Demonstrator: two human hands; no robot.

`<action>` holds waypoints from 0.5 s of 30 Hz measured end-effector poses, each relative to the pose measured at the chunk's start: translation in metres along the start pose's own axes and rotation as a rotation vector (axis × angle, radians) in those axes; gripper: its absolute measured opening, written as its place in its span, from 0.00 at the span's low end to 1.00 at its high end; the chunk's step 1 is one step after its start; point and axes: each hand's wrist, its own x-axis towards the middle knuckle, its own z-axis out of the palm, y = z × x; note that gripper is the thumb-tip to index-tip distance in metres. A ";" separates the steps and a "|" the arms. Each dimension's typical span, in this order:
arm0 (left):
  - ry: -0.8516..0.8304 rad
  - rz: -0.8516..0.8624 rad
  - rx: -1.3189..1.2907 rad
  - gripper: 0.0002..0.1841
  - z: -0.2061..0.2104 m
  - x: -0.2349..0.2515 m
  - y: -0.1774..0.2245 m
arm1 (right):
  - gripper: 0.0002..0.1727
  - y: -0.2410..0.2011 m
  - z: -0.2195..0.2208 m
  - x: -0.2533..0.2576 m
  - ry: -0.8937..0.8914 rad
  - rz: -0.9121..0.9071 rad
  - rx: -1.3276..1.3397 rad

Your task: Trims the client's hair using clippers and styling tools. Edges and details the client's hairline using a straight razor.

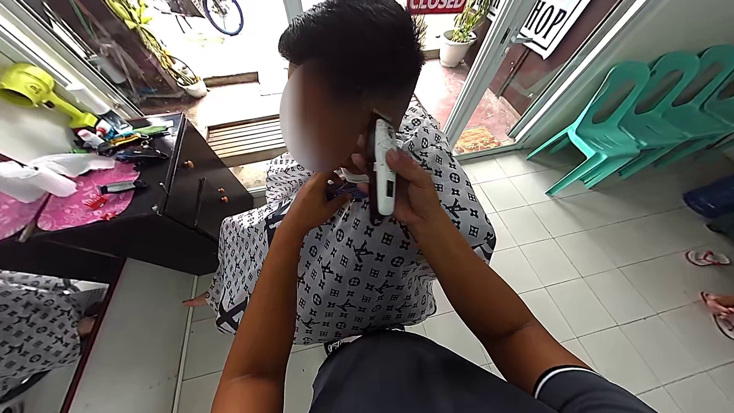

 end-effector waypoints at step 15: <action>0.089 -0.069 0.433 0.39 0.014 0.010 0.073 | 0.28 -0.071 -0.058 0.003 -0.016 0.332 -0.680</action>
